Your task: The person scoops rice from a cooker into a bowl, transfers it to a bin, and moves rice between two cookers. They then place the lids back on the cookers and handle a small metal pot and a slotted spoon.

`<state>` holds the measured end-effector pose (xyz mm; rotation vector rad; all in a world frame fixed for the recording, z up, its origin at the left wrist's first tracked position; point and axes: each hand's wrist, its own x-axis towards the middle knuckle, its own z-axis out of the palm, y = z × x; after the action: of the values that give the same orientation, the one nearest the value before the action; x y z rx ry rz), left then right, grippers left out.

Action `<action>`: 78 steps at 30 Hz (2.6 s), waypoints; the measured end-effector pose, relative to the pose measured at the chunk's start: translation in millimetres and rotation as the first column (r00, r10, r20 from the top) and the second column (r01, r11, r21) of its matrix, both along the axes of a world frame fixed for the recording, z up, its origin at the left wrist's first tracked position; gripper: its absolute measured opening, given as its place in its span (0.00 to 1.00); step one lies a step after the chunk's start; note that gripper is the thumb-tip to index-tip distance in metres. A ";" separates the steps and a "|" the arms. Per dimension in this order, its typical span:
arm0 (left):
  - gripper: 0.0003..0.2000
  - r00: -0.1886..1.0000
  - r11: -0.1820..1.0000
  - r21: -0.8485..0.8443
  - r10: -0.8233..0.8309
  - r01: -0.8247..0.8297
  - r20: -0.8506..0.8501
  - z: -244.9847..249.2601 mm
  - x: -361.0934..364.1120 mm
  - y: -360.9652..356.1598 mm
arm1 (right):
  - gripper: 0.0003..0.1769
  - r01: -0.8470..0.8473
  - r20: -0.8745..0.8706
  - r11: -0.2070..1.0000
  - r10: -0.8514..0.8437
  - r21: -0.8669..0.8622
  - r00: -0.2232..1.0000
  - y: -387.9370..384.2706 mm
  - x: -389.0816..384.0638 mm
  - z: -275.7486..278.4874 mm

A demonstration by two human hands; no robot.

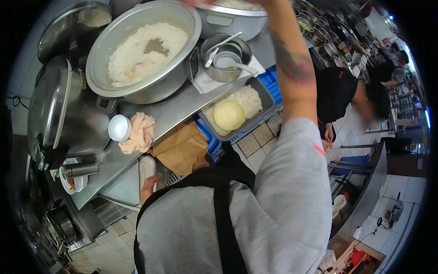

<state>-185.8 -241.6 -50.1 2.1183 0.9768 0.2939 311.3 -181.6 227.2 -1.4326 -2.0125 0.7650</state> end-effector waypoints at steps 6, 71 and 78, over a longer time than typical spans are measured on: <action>0.15 0.999 0.998 0.052 0.019 -0.021 0.040 14.8 31.6 10.8 | 0.18 0.204 -0.169 0.666 -0.451 -0.717 0.877 -156.9 60.7 -193.6; 0.22 0.733 0.678 0.416 0.274 -0.606 0.622 60.5 606.0 168.8 | 0.22 0.135 0.066 0.943 -0.121 -0.303 0.991 136.5 386.2 -186.4; 0.21 0.743 0.675 0.417 0.299 -0.608 0.599 62.7 606.0 166.9 | 0.23 0.149 -0.432 0.714 -0.562 -0.685 0.706 111.4 371.7 -202.7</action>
<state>420.1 -74.7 12.6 2.0830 1.2084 1.5166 683.1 -70.2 24.5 -1.5667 -0.9246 1.5429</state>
